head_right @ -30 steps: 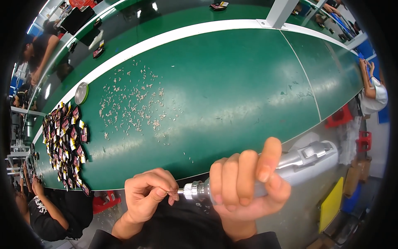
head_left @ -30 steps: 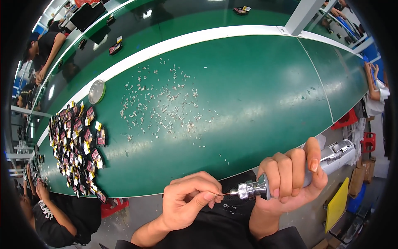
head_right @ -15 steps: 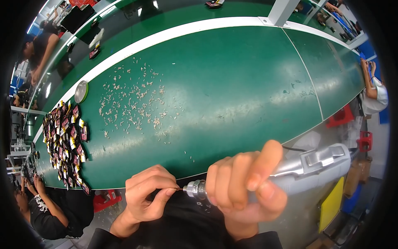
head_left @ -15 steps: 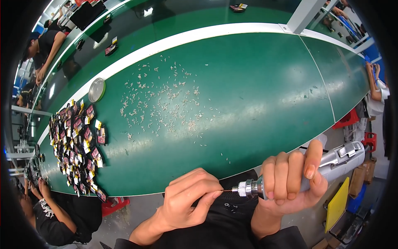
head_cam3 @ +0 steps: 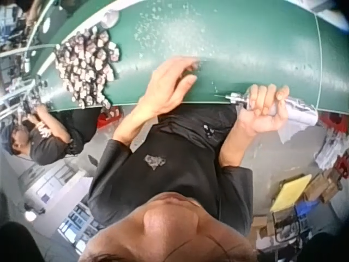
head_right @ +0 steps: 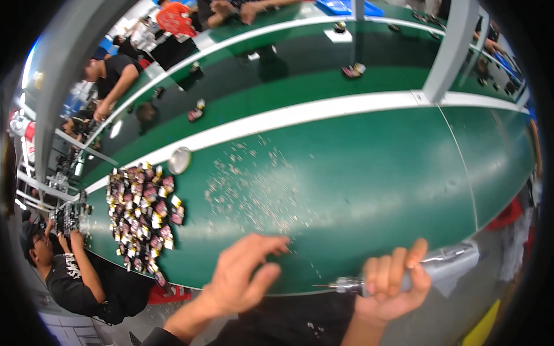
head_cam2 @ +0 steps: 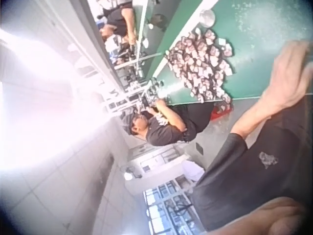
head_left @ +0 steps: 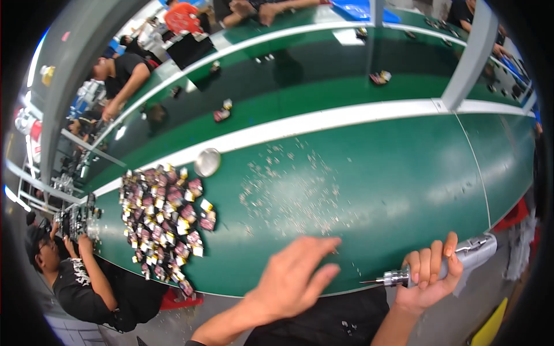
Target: Assembling small electronic parts using a power screwdriver on an assembly line.
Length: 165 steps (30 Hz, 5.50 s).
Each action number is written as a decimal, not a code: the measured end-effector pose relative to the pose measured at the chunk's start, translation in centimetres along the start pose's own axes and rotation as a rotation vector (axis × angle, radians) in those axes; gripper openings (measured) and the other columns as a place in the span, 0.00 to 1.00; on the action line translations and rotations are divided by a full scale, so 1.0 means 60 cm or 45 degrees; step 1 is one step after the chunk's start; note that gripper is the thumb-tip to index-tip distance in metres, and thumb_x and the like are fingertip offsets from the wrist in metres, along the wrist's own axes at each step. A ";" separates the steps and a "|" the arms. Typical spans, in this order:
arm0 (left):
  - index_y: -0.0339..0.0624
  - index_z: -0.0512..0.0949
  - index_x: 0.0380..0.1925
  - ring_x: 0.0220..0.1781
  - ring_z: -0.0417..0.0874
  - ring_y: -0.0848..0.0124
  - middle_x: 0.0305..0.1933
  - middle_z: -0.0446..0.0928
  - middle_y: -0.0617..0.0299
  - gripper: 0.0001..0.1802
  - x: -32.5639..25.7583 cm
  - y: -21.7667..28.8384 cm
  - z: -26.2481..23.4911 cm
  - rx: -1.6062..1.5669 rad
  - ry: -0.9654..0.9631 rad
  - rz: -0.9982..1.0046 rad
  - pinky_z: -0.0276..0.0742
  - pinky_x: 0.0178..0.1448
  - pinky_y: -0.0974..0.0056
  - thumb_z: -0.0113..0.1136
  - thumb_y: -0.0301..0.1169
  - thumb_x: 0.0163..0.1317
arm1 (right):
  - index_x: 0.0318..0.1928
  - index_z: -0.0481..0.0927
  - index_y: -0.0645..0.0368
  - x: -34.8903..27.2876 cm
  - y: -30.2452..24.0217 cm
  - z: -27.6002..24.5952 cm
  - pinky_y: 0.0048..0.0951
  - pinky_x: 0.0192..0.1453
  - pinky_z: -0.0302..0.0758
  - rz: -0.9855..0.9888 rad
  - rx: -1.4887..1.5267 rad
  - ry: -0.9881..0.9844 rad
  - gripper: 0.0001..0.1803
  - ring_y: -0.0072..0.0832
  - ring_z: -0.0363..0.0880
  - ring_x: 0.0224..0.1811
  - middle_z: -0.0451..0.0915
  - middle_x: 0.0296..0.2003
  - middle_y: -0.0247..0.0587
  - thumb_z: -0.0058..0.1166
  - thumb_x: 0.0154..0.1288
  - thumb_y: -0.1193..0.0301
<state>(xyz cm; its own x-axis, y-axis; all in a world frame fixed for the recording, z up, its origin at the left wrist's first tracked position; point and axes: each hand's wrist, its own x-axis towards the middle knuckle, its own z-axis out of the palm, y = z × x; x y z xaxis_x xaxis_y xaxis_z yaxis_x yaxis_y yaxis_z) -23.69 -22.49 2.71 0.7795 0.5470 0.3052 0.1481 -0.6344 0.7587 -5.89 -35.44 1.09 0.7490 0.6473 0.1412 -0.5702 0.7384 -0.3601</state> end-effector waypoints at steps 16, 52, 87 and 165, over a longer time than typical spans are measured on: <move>0.32 0.74 0.40 0.45 0.78 0.41 0.41 0.74 0.35 0.19 0.242 -0.382 -0.255 1.319 0.307 -0.528 0.77 0.47 0.45 0.60 0.38 0.58 | 0.35 0.65 0.57 0.011 -0.015 -0.073 0.29 0.18 0.63 0.030 0.096 0.211 0.05 0.21 0.55 0.10 0.58 0.12 0.31 0.41 0.65 0.70; 0.27 0.77 0.38 0.40 0.78 0.59 0.43 0.76 0.50 0.17 0.114 0.037 0.155 0.364 -0.510 0.658 0.79 0.33 0.63 0.62 0.21 0.44 | 0.35 0.64 0.56 -0.093 -0.030 -0.057 0.31 0.24 0.67 0.329 -0.119 0.078 0.06 0.24 0.60 0.11 0.62 0.14 0.33 0.42 0.62 0.68; 0.21 0.81 0.35 0.49 0.82 0.52 0.46 0.80 0.38 0.16 0.077 0.041 0.159 0.663 -0.512 0.954 0.82 0.51 0.60 0.60 0.23 0.45 | 0.36 0.64 0.58 0.045 -0.121 -0.052 0.29 0.22 0.67 -0.027 -0.621 -0.158 0.07 0.23 0.62 0.11 0.64 0.14 0.33 0.42 0.67 0.68; 0.34 0.66 0.30 0.31 0.73 0.48 0.28 0.68 0.48 0.06 0.033 -0.129 -0.143 0.899 0.253 -0.104 0.70 0.35 0.50 0.53 0.20 0.54 | 0.34 0.63 0.59 0.021 -0.045 -0.079 0.27 0.15 0.62 0.225 -0.170 -0.074 0.07 0.21 0.54 0.09 0.59 0.12 0.32 0.44 0.65 0.70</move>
<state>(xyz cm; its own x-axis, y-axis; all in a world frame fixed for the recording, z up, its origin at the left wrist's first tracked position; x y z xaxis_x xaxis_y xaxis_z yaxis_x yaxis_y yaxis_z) -28.51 -11.83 2.39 0.6344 0.6536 0.4127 0.6097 -0.7513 0.2526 -1.84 -37.52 -2.15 0.6185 0.7771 0.1163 -0.6385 0.5834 -0.5020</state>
